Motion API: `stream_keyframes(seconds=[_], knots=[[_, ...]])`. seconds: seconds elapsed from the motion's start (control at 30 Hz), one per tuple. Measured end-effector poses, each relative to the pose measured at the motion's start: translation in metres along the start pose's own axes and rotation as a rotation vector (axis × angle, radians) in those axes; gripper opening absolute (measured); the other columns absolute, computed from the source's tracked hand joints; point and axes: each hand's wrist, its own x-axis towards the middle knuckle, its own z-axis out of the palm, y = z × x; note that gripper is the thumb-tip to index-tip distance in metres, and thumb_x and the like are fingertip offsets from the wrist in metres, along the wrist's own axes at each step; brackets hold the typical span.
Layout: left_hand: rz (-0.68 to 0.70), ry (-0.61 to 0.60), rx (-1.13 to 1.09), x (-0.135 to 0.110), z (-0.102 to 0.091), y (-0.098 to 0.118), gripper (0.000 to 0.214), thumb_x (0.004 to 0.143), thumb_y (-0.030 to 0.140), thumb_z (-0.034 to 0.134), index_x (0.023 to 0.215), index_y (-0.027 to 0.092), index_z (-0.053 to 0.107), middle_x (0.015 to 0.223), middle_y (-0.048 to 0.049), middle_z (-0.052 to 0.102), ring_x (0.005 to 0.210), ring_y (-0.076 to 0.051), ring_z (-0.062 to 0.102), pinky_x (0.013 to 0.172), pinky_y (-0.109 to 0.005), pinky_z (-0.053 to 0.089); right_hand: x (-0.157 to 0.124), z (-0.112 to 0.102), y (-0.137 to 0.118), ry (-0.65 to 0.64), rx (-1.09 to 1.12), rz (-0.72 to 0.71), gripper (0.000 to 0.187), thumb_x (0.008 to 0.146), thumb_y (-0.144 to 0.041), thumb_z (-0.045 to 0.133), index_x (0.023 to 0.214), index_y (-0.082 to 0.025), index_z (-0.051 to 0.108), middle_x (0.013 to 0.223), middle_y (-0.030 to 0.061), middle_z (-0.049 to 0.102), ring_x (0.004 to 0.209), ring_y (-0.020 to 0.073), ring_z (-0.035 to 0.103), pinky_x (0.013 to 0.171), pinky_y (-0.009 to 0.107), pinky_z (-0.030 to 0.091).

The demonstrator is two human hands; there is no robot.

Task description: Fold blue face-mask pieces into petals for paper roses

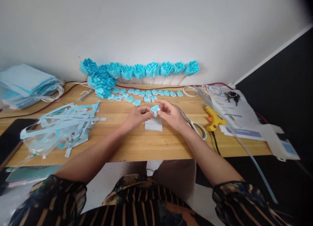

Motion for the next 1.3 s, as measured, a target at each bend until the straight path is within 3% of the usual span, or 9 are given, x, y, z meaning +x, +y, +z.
stream_keyframes(seconds=[0.13,0.3,0.47,0.67,0.77,0.93,1.07,1.17,1.3], knots=[[0.012,0.014,0.018,0.000,0.000,0.000,0.032,0.074,0.045,0.069,0.069,0.016,0.057,0.060,0.0034,0.053,0.055,-0.008,0.044,0.055,-0.023,0.035,0.000,0.000,0.007,-0.026,0.075,0.021,0.036,0.093,-0.035,0.054,0.127,-0.026,0.062,0.084,0.0000,0.062,0.078,0.0150,0.062,0.075,0.031,0.053],[0.037,-0.002,0.096,0.000,0.002,0.001,0.036,0.075,0.049,0.067,0.066,0.016,0.057,0.059,0.0030,0.052,0.055,-0.008,0.042,0.055,-0.023,0.031,0.003,0.004,0.015,0.018,0.083,0.010,0.038,0.085,-0.032,0.065,0.122,-0.023,0.066,0.078,-0.0024,0.057,0.069,0.0110,0.054,0.065,0.024,0.047],[0.074,0.020,0.101,0.004,0.001,-0.004,0.035,0.069,0.048,0.073,0.067,0.016,0.059,0.059,0.0040,0.052,0.056,-0.008,0.041,0.056,-0.024,0.032,0.006,0.003,0.017,0.081,0.127,0.006,0.036,0.084,-0.033,0.067,0.118,-0.022,0.068,0.077,-0.0028,0.058,0.067,0.0105,0.054,0.066,0.025,0.047],[0.081,0.121,0.087,0.011,-0.006,-0.012,0.034,0.070,0.046,0.073,0.065,0.017,0.056,0.057,0.0053,0.049,0.053,-0.007,0.039,0.054,-0.024,0.030,0.009,0.001,0.020,0.087,0.293,0.055,0.046,0.088,-0.045,0.059,0.127,-0.020,0.064,0.096,0.0043,0.068,0.083,0.0158,0.064,0.071,0.028,0.051],[0.105,0.139,0.058,0.011,-0.007,-0.011,0.035,0.069,0.046,0.074,0.064,0.016,0.055,0.057,0.0055,0.049,0.053,-0.007,0.038,0.054,-0.024,0.030,0.010,0.003,0.019,0.025,0.183,0.006,0.052,0.082,-0.036,0.065,0.131,-0.019,0.060,0.094,0.0025,0.066,0.084,0.0147,0.061,0.075,0.027,0.049],[0.160,0.138,-0.049,0.010,-0.005,-0.007,0.035,0.064,0.046,0.078,0.077,0.016,0.063,0.067,0.0042,0.056,0.059,-0.008,0.043,0.058,-0.024,0.033,0.012,0.001,0.006,-0.018,-0.149,-0.074,0.051,0.081,-0.025,0.059,0.131,-0.018,0.060,0.082,-0.0010,0.060,0.071,0.0121,0.053,0.070,0.026,0.045],[0.164,0.144,-0.082,0.012,-0.007,-0.008,0.036,0.062,0.046,0.080,0.072,0.015,0.064,0.068,0.0030,0.058,0.061,-0.009,0.045,0.061,-0.025,0.034,0.006,0.001,-0.006,-0.057,-0.223,-0.063,0.054,0.079,-0.021,0.058,0.133,-0.022,0.059,0.086,-0.0003,0.063,0.073,0.0130,0.056,0.072,0.027,0.046],[0.157,0.143,-0.094,0.012,-0.008,-0.011,0.035,0.064,0.046,0.079,0.069,0.015,0.064,0.064,0.0030,0.056,0.059,-0.009,0.044,0.059,-0.025,0.033,-0.005,0.009,-0.007,0.075,-0.091,-0.007,0.054,0.078,-0.024,0.058,0.132,-0.021,0.060,0.087,0.0007,0.064,0.075,0.0141,0.057,0.073,0.029,0.049],[0.148,0.134,-0.105,0.011,-0.009,-0.011,0.034,0.066,0.047,0.078,0.070,0.016,0.064,0.063,0.0027,0.056,0.059,-0.009,0.044,0.059,-0.025,0.034,-0.013,0.023,-0.004,0.228,0.280,0.132,0.055,0.079,-0.037,0.064,0.131,-0.021,0.059,0.100,0.0052,0.065,0.087,0.0180,0.061,0.074,0.032,0.054]])
